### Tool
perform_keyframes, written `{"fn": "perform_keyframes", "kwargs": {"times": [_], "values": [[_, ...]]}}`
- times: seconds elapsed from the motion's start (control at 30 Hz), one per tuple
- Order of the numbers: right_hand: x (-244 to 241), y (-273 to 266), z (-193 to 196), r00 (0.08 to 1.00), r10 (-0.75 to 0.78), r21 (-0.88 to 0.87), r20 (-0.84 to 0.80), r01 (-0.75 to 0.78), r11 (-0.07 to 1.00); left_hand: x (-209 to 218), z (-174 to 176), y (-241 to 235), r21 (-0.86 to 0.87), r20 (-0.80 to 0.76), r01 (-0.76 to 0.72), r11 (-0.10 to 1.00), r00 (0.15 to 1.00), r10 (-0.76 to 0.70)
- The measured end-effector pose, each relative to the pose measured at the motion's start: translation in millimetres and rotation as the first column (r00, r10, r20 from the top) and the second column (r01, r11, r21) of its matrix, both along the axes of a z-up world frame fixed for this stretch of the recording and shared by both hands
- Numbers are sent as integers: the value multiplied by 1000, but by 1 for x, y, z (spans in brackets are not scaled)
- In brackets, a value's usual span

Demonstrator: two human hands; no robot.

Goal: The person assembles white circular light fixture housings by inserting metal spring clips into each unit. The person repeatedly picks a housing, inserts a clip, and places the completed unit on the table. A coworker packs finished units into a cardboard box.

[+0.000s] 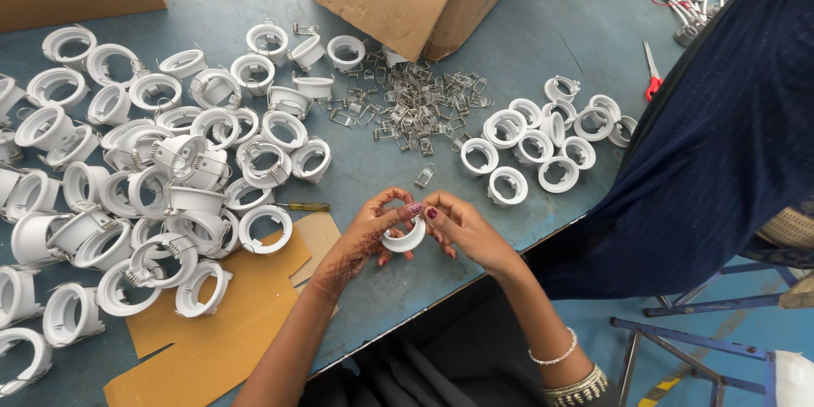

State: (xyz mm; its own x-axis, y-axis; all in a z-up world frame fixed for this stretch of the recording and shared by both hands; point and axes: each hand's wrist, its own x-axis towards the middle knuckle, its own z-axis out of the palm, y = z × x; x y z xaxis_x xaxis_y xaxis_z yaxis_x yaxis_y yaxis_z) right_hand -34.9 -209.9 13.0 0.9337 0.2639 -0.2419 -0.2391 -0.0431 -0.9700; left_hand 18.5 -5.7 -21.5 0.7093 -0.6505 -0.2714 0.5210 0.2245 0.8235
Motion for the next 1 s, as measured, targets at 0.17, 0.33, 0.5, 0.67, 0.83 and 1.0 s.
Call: {"fn": "perform_keyframes", "kwargs": {"times": [0.17,0.33,0.5,0.67,0.83,1.0], "values": [[3,-3,-22,991,26,294,-132,14,956,-3,-3,-3,118,104,-64,991,993,52],[8,-14,-33,991,45,253,-127,-11,967,-7,-8,-7,332,353,-159,930,935,34],[12,-19,-37,997,70,62,23,-71,996,-8,-16,-9,348,412,-168,922,911,11],[20,-27,-28,967,223,-60,127,-217,974,-8,-18,-9,380,453,-129,916,889,-63],[25,-30,-17,928,322,-144,187,-299,943,-10,-17,-11,418,411,-88,904,906,-102],[26,-28,-9,894,369,-152,253,-340,928,-9,-25,-11,319,366,-47,946,928,-77]]}}
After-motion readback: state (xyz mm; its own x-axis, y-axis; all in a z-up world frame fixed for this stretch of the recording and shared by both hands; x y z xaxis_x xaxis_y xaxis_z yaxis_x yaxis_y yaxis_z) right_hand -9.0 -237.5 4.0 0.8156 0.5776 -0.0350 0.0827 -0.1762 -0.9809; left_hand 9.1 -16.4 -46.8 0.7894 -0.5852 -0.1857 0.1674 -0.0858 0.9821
